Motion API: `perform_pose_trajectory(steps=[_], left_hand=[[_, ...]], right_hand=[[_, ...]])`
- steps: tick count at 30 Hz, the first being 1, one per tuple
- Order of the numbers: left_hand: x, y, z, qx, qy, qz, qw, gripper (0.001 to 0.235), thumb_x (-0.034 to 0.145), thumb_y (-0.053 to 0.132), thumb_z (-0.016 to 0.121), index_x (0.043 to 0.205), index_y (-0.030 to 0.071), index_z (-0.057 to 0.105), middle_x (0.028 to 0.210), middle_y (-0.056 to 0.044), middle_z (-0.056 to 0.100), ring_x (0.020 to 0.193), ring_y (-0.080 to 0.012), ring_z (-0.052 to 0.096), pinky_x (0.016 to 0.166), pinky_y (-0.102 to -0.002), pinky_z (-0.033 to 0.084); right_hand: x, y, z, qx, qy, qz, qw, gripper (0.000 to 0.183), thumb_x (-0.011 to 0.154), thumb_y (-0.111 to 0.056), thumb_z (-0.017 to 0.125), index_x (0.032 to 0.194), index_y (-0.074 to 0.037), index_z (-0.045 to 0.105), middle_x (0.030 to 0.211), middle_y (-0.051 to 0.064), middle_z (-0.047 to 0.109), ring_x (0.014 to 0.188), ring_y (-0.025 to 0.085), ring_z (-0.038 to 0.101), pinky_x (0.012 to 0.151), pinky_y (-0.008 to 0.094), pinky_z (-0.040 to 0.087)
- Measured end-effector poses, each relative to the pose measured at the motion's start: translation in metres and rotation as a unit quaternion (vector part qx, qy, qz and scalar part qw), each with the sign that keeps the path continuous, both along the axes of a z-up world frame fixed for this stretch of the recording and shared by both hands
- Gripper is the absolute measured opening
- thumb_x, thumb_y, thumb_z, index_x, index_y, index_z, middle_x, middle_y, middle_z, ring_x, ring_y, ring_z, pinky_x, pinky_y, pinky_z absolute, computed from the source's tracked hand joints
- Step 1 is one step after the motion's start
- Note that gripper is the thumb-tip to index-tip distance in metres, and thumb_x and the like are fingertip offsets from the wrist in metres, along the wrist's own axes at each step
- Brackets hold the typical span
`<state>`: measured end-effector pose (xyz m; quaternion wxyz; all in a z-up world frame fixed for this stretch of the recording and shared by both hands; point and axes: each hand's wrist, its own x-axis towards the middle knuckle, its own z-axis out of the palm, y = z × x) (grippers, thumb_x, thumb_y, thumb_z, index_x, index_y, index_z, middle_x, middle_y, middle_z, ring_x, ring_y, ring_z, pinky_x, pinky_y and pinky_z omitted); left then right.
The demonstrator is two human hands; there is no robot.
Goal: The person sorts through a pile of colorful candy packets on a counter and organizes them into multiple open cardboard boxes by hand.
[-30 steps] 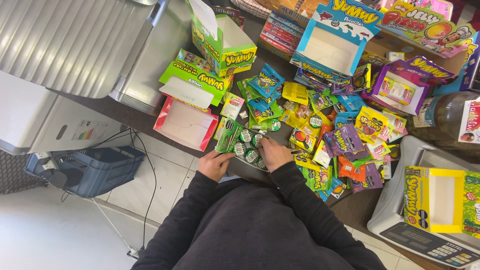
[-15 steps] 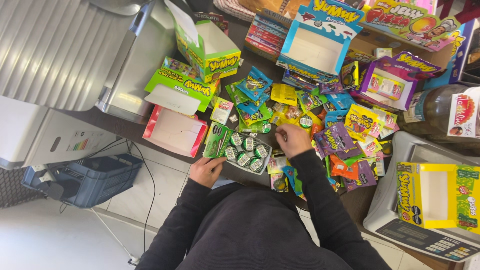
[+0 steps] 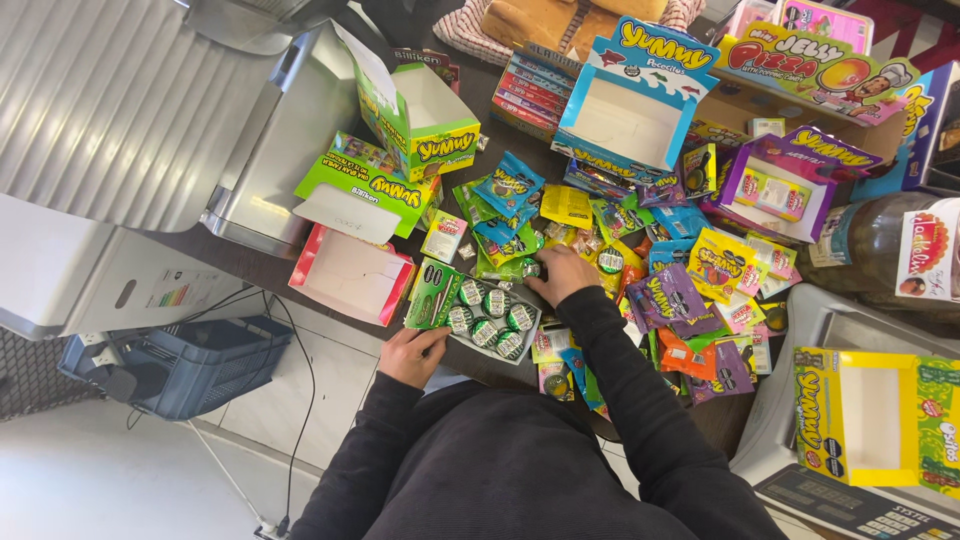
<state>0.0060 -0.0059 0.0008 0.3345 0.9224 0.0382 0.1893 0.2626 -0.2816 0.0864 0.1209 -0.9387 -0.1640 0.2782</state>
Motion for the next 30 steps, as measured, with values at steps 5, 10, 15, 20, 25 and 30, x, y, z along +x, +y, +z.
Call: perform_pose_trajectory(steps=[5, 10, 15, 20, 25, 30], left_hand=[[-0.001, 0.002, -0.003, -0.002, -0.003, -0.005, 1.0, 0.022, 0.095, 0.019, 0.087, 0.109, 0.035, 0.094, 0.076, -0.008, 0.068, 0.072, -0.0342, 0.079, 0.066, -0.046, 0.066], [0.0, 0.004, -0.009, 0.0, -0.006, -0.006, 1.0, 0.021, 0.095, 0.021, 0.086, 0.109, 0.035, 0.093, 0.077, -0.006, 0.068, 0.073, -0.0331, 0.079, 0.067, -0.045, 0.066], [0.002, 0.003, -0.016, 0.004, -0.02, -0.002, 1.0, 0.024, 0.09, 0.02, 0.088, 0.106, 0.037, 0.094, 0.077, -0.007, 0.07, 0.072, -0.0337, 0.078, 0.067, -0.045, 0.067], [0.004, 0.005, -0.019, 0.018, -0.032, -0.005, 0.999, 0.022, 0.091, 0.021, 0.088, 0.106, 0.037, 0.093, 0.079, -0.004, 0.07, 0.073, -0.0312, 0.079, 0.068, -0.043, 0.067], [0.005, 0.006, -0.015, 0.019, -0.037, -0.014, 0.999, 0.019, 0.093, 0.021, 0.088, 0.105, 0.034, 0.092, 0.079, -0.004, 0.069, 0.074, -0.031, 0.079, 0.068, -0.044, 0.068], [0.001, 0.007, -0.017, -0.005, -0.017, -0.027, 0.999, 0.018, 0.095, 0.023, 0.088, 0.108, 0.035, 0.093, 0.081, -0.006, 0.071, 0.078, -0.0332, 0.08, 0.07, -0.044, 0.068]], right_hand=[[-0.002, -0.011, -0.001, 0.033, 0.015, -0.027, 0.999, 0.038, 0.097, -0.039, 0.09, 0.131, -0.026, 0.079, 0.119, 0.001, 0.076, 0.125, 0.035, 0.079, 0.106, 0.058, 0.065], [-0.013, -0.046, -0.015, 0.059, 0.011, -0.058, 0.996, 0.023, 0.096, -0.037, 0.09, 0.112, -0.026, 0.079, 0.092, -0.004, 0.077, 0.106, 0.03, 0.083, 0.094, 0.051, 0.065], [-0.045, -0.089, -0.003, 0.281, -0.14, -0.015, 0.949, 0.011, 0.1, -0.019, 0.092, 0.106, -0.016, 0.083, 0.079, 0.005, 0.084, 0.078, 0.029, 0.082, 0.075, 0.04, 0.067], [-0.07, -0.101, -0.024, 0.381, -0.312, 0.046, 0.869, 0.021, 0.088, -0.019, 0.101, 0.104, -0.023, 0.087, 0.083, -0.003, 0.086, 0.076, 0.026, 0.081, 0.075, 0.037, 0.067], [-0.078, -0.094, -0.035, 0.441, -0.318, 0.038, 0.839, 0.017, 0.089, -0.021, 0.101, 0.101, -0.028, 0.092, 0.082, -0.007, 0.086, 0.077, 0.023, 0.082, 0.079, 0.035, 0.067], [-0.09, -0.071, 0.007, 0.447, -0.208, 0.09, 0.866, 0.013, 0.094, -0.02, 0.097, 0.102, -0.021, 0.087, 0.079, -0.002, 0.083, 0.071, 0.023, 0.079, 0.074, 0.038, 0.065]])
